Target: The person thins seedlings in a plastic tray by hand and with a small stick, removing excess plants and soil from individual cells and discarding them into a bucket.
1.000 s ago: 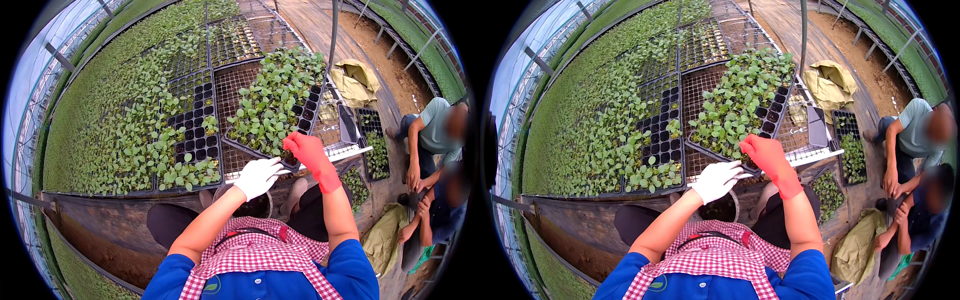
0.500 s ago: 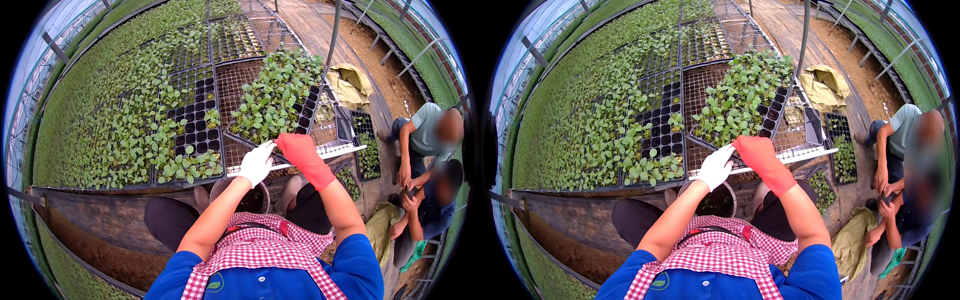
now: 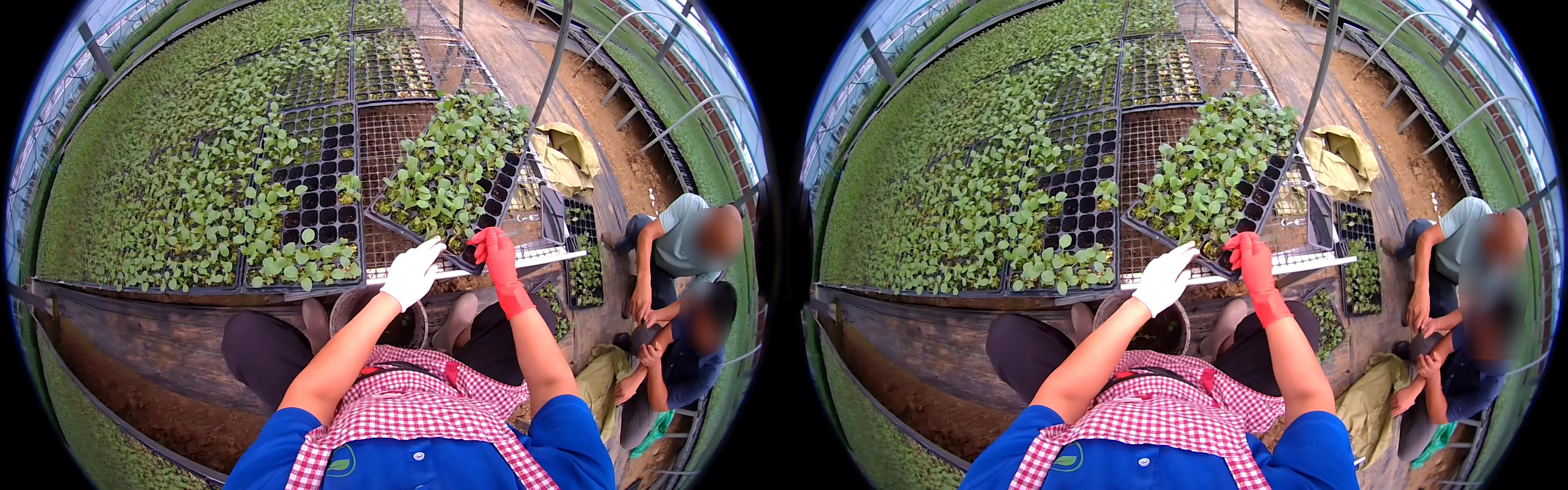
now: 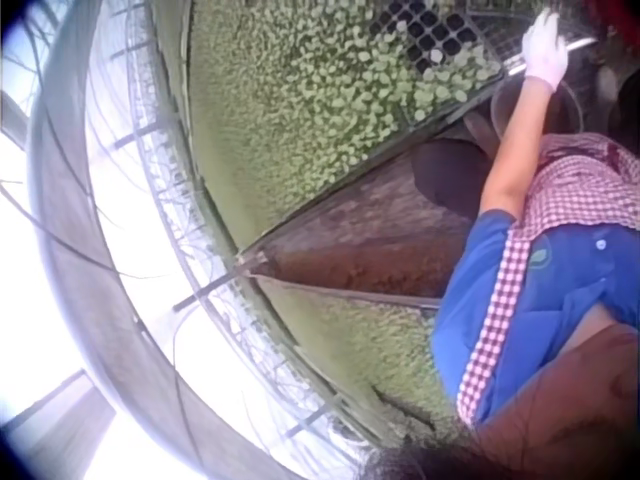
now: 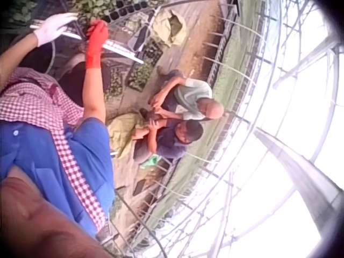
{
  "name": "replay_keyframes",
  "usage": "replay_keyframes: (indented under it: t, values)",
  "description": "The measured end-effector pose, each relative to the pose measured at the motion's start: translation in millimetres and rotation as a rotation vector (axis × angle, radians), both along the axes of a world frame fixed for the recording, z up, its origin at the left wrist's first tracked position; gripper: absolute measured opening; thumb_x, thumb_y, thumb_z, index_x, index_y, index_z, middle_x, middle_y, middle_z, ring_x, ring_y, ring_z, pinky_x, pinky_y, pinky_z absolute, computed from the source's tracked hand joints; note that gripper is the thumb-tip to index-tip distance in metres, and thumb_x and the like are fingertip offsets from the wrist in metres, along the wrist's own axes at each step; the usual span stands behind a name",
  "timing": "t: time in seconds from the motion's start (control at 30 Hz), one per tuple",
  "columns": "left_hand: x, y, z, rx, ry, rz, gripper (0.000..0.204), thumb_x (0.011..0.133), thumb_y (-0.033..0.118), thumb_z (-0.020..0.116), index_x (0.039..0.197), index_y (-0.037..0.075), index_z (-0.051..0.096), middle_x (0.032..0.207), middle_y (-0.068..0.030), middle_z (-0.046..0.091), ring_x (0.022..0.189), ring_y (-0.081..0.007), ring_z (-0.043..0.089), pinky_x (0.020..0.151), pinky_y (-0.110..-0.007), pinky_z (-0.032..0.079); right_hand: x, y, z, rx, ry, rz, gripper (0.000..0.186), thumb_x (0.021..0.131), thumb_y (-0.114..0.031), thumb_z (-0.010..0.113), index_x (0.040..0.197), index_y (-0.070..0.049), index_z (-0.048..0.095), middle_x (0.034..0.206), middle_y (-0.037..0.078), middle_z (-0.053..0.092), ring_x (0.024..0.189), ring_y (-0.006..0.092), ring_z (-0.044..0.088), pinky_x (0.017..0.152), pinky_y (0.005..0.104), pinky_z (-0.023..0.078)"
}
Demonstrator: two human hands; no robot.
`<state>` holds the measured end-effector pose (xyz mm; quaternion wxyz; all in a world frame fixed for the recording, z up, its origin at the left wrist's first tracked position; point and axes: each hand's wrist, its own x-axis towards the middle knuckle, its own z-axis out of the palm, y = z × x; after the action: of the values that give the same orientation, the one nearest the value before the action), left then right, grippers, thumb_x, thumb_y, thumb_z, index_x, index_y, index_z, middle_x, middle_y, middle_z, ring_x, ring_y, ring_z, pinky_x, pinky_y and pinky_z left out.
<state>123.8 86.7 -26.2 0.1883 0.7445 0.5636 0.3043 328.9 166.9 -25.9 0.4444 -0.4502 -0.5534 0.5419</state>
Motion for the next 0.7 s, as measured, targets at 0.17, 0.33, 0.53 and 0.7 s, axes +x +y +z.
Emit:
replay_keyframes:
  t: [0.17, 0.33, 0.53, 0.7]
  values:
    - [-9, -17, 19, 0.055, 0.082, -0.056, 0.037, 0.082, 0.015, 0.057, 0.119, 0.007, 0.058, 0.134, -0.0124, 0.052, 0.092, -0.0307, 0.06, 0.083, -0.042, 0.048, -1, -12, -2, 0.079, -0.004, -0.028, 0.036, 0.102, -0.03, 0.043, 0.09, -0.001, 0.061, 0.073, 0.005, 0.064, 0.053, 0.006, 0.051, 0.047, 0.0202, 0.043]
    - [-26, -49, 28, 0.025, 0.077, -0.076, 0.037, 0.083, 0.015, 0.058, 0.119, 0.006, 0.058, 0.134, -0.0131, 0.053, 0.095, -0.0311, 0.06, 0.085, -0.041, 0.048, -5, 9, 15, -0.09, -0.101, -0.038, 0.039, 0.103, -0.03, 0.039, 0.085, -0.003, 0.06, 0.067, 0.005, 0.063, 0.047, 0.0076, 0.05, 0.041, 0.0216, 0.04]
    - [-42, -62, 18, 0.093, 0.144, -0.026, 0.038, 0.084, 0.018, 0.058, 0.119, 0.006, 0.057, 0.132, -0.0143, 0.052, 0.115, -0.0309, 0.053, 0.1, -0.042, 0.041, 0, 24, 34, -0.214, -0.227, 0.047, 0.041, 0.103, -0.032, 0.036, 0.086, -0.004, 0.06, 0.069, 0.007, 0.065, 0.042, 0.0095, 0.05, 0.038, 0.0195, 0.033]
    - [-37, -61, 7, 0.081, 0.202, -0.001, 0.04, 0.082, 0.015, 0.059, 0.12, 0.003, 0.056, 0.13, -0.0162, 0.053, 0.121, -0.0324, 0.049, 0.108, -0.043, 0.034, 16, -13, 31, -0.03, -0.014, -0.021, 0.044, 0.104, -0.036, 0.034, 0.087, -0.004, 0.059, 0.075, 0.01, 0.068, 0.045, 0.0086, 0.052, 0.04, 0.0188, 0.035]
